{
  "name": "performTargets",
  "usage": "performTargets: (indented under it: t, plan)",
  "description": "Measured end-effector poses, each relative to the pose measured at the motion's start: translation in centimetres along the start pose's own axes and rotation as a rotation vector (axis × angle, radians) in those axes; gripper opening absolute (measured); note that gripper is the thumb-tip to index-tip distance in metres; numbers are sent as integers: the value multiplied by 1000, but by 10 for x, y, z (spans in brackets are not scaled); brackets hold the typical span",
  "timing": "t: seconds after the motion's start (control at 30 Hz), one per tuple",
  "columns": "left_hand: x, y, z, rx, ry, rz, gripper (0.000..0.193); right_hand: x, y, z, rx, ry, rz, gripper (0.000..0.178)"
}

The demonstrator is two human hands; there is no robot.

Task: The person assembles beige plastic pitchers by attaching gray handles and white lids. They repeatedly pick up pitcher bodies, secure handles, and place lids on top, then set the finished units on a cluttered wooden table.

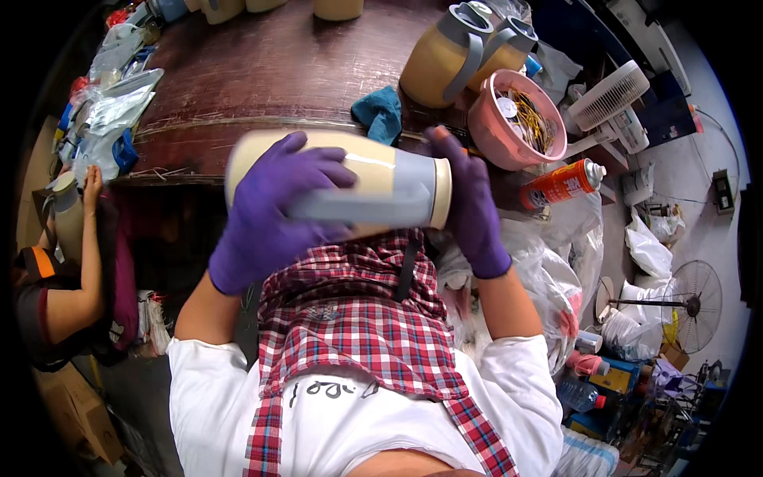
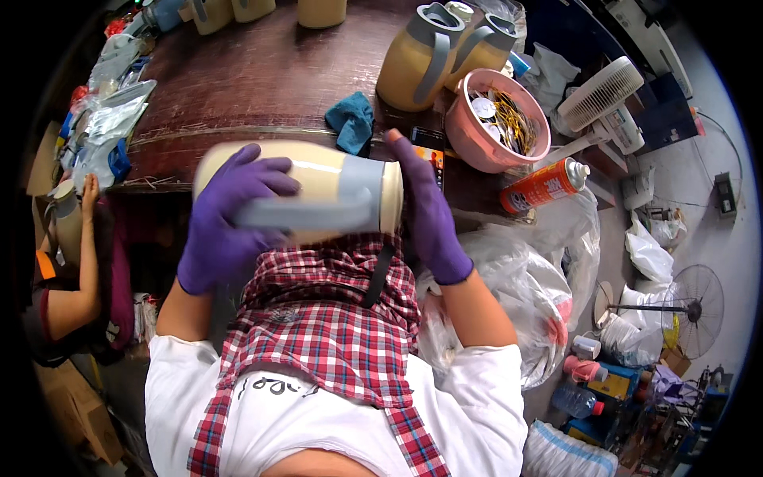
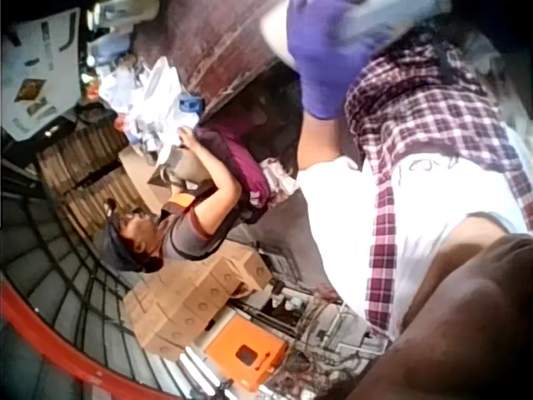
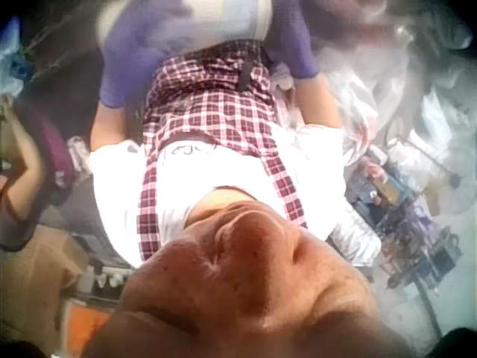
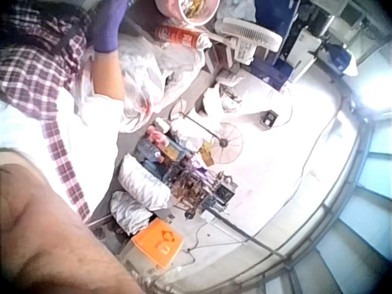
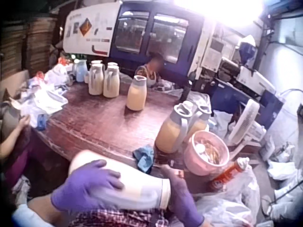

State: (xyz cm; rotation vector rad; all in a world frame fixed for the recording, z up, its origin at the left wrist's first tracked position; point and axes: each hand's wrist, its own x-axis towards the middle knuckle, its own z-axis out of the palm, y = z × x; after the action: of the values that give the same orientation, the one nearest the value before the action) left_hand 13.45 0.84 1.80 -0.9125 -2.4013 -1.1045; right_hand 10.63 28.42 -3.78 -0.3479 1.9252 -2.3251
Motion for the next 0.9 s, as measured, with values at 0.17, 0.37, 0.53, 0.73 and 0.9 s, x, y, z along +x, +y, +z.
performTargets:
  t: [0.17, 0.37, 0.53, 0.73, 0.9]
  plan:
    - [-28, -31, 12, -1161, -49, -671, 42, 7, -45, 9, -440, -529, -937, 49]
    - [-36, 2, 19, -910, 107, -692, 57, -14, -43, 4, -559, -300, -777, 44]
    - [-16, 40, 39, -70, 113, 87, 35, 10, -8, -8, -481, 118, -438, 45]
    - [-5, -8, 46, -285, 203, -85, 31, 60, -33, -53, -530, 13, -290, 34]
    - [-1, -61, 41, -727, 619, -190, 35, 160, -20, -225, -1556, 283, -334, 40]
